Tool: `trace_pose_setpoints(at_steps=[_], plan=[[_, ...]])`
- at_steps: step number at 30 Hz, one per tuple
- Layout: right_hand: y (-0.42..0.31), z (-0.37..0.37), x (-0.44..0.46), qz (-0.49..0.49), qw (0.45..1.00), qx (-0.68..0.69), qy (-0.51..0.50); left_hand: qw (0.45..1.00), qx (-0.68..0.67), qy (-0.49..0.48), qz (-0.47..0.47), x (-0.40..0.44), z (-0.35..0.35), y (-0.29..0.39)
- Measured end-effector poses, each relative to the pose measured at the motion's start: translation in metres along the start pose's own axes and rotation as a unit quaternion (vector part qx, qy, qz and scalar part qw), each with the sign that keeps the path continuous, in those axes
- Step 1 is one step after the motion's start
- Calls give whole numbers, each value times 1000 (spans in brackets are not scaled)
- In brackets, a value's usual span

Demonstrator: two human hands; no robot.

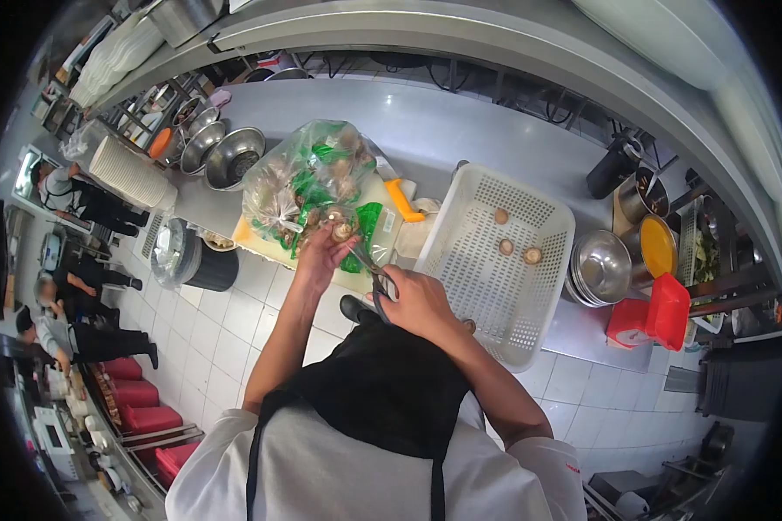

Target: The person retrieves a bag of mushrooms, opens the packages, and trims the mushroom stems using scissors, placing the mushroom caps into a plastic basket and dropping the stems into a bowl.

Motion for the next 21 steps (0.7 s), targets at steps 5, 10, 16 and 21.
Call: trace_pose_setpoints(at_steps=[5, 10, 16, 21], plan=[[-1, 18, 8, -17, 999, -49, 14, 1000, -12, -1, 5, -15, 3, -5], [-7, 26, 12, -7, 996, -85, -23, 998, -15, 45, 48, -27, -4, -11], [-11, 39, 17, -36, 989, -139, -48, 994, 42, 69, 77, -35, -7, -18], [-6, 55, 22, -34, 987, -139, -73, 992, 41, 103, 63, -27, -20, -21]])
Point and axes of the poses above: each hand's wrist, its own x-axis towards the middle knuckle, its own z-axis out of the palm, y = z × x, the point moved 8 cm from there along x, towards the middle knuckle, and after that the axes turned 1 degree about -y, right-handed, at the moved point
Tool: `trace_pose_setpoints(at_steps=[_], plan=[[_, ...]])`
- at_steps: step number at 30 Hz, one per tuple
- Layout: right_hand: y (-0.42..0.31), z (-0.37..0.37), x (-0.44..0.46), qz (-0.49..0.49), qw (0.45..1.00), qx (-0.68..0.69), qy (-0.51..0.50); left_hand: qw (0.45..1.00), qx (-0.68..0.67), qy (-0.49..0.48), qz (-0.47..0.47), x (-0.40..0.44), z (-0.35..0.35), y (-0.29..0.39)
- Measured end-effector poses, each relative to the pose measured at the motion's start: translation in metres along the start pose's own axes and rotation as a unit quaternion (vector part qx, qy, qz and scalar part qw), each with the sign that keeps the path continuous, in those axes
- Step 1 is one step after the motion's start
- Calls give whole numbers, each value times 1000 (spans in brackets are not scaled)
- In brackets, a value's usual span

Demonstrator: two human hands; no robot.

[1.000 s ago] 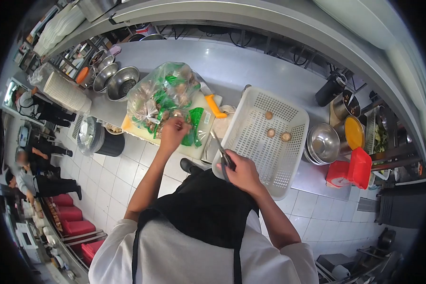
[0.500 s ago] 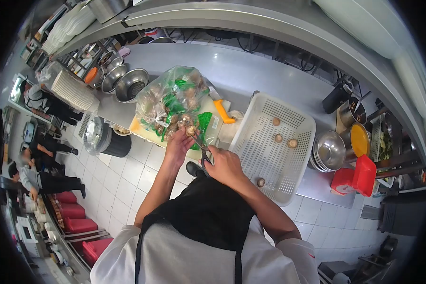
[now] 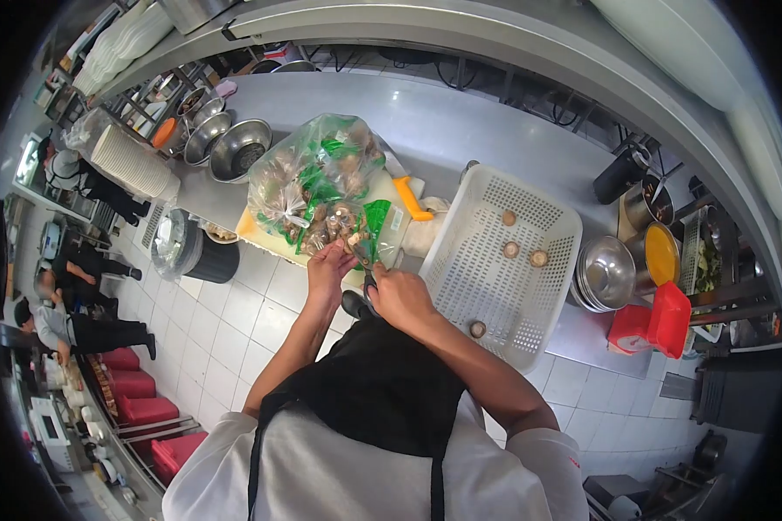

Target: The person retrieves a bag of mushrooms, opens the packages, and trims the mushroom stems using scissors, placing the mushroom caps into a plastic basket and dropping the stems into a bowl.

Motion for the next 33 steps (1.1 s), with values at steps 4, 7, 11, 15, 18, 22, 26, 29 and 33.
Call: trace_pose_setpoints(at_steps=[4, 7, 11, 15, 18, 22, 26, 29, 33], plan=[[11, 18, 13, 31, 997, 71, -11, 1000, 10, -12, -6, 15, -7, -12], [27, 38, 22, 92, 965, 241, -42, 999, 35, -3, 17, 26, -9, -12], [36, 62, 24, 212, 761, 596, -147, 993, 108, -10, 42, 33, -7, -11], [36, 56, 20, 254, 632, 720, -136, 996, 59, -51, 42, 35, -3, -13], [38, 53, 18, 277, 601, 737, -135, 997, 44, -54, 18, 38, -7, -14], [32, 42, 16, 256, 665, 694, -103, 997, 65, -37, 3, 35, -15, -7], [24, -11, -3, 171, 767, 619, 4, 984, 171, -32, 46, 15, 15, 21], [37, -36, -36, 131, 779, 609, 75, 968, 182, -161, 58, -4, 68, 18], [59, -57, -82, 160, 781, 583, 159, 980, 19, -197, 23, -33, 133, 29]])
Point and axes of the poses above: each hand's wrist, its own x-axis towards the middle knuckle, its own z-axis out of the palm, y = z × x, the point moved 8 cm from there along x, towards the middle knuckle, and after that the axes turned 1 degree about -y, right-handed, at the moved point
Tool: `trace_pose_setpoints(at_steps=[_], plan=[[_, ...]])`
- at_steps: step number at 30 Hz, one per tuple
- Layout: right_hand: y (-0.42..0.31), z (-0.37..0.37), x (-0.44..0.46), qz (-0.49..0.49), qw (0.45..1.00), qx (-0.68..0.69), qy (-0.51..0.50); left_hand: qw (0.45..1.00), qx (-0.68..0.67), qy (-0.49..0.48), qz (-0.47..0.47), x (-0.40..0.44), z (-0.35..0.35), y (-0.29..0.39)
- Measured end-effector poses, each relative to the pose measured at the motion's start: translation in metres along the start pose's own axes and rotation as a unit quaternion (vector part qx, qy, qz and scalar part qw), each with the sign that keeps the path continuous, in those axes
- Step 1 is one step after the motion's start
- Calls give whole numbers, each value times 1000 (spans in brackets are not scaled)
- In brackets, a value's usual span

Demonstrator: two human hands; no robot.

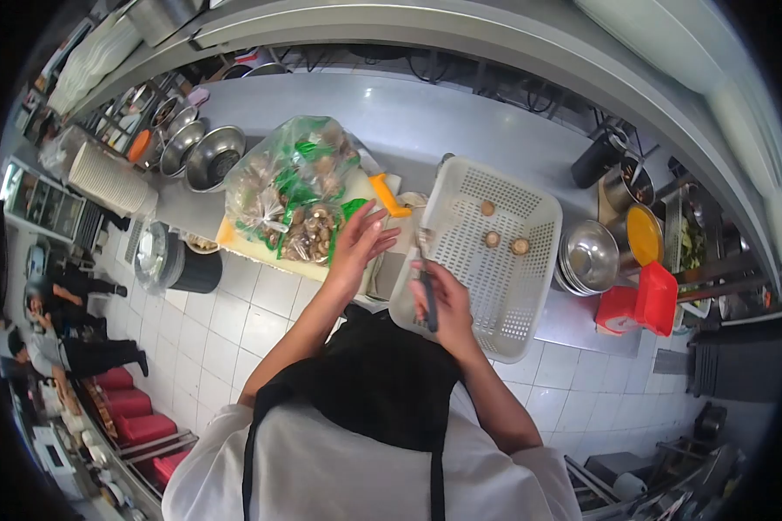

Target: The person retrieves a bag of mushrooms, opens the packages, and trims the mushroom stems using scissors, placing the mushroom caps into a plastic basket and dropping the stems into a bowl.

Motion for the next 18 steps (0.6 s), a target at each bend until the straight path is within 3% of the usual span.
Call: trace_pose_setpoints(at_steps=[3, 4, 7, 13, 16, 18], plan=[[18, -30, -15, 5, 999, -10, 48, 986, 160, -17, 35, 24, -26, -21], [26, -37, -19, 8, 998, -13, 61, 942, 321, 2, 99, 26, -40, -10], [40, -47, -32, 28, 995, -22, 89, 772, 593, 63, 220, 15, -68, 21], [45, -46, -32, 21, 994, -84, 67, 611, 770, -101, 157, 25, -93, -7], [39, -43, -24, -47, 975, -209, 57, 559, 808, -112, 149, 23, -88, -16], [38, -41, -23, -61, 962, -261, 55, 562, 809, -101, 139, 29, -94, -24]])
Point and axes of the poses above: each hand's wrist, its own x-axis towards the middle knuckle, its own z-axis out of the palm, y = z × x, the point moved 8 cm from there along x, towards the middle knuckle, and after that the axes turned 1 degree about -y, right-handed, at the moved point
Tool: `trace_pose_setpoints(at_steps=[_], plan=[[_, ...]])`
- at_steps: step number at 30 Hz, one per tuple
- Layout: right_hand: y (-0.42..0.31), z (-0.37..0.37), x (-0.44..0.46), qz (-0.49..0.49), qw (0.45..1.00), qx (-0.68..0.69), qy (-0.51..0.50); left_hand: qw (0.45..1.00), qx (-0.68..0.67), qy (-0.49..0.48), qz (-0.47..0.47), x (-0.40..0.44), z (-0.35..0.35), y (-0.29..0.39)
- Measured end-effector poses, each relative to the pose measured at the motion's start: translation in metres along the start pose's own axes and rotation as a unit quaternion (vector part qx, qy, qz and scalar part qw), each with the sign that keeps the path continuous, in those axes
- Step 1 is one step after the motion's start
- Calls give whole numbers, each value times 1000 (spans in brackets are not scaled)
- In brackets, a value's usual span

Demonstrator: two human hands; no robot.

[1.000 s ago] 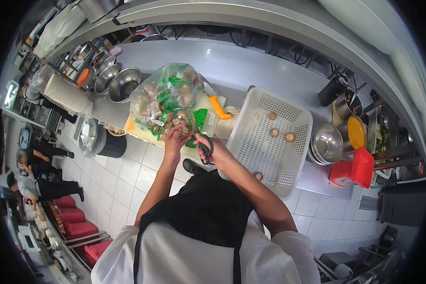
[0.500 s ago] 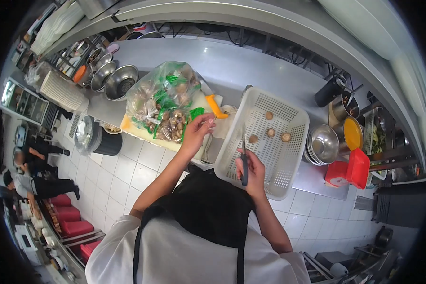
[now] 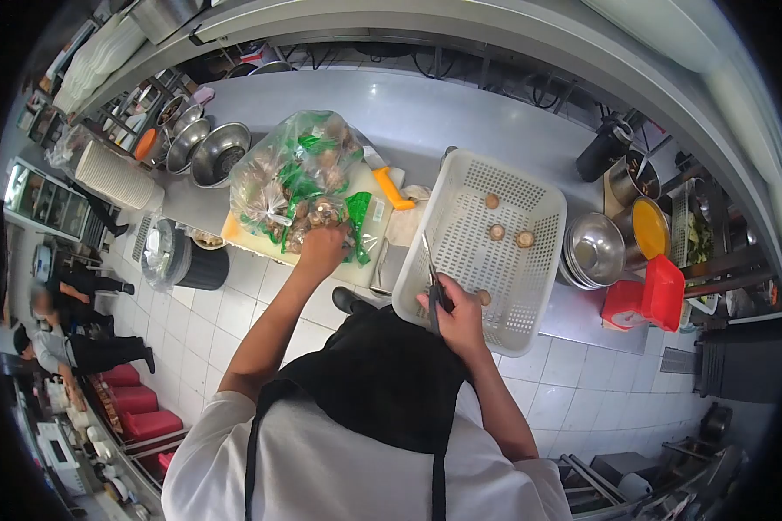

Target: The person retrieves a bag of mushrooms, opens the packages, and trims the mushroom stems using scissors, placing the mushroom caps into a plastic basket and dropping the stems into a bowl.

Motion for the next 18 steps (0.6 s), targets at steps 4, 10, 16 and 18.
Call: trace_pose_setpoints(at_steps=[4, 10, 16, 18], plan=[[-11, 0, -4, -20, 997, -73, -6, 998, -43, 41, -26, -2, -16, -7], [-7, -8, -10, 3, 996, -88, 4, 995, 84, 46, 40, -16, -33, -14], [-10, -9, -12, -22, 996, -84, 14, 999, 26, 13, -41, -32, -37, -14], [-7, -10, -12, -5, 997, -82, 7, 998, 47, 36, -26, -38, -44, -8]])
Point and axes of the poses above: each hand's wrist, its own x-axis towards the middle knuckle, its own z-axis out of the palm, y = z × x, the point moved 8 cm from there along x, towards the middle knuckle, and after that the axes turned 1 degree about -y, right-handed, at the moved point
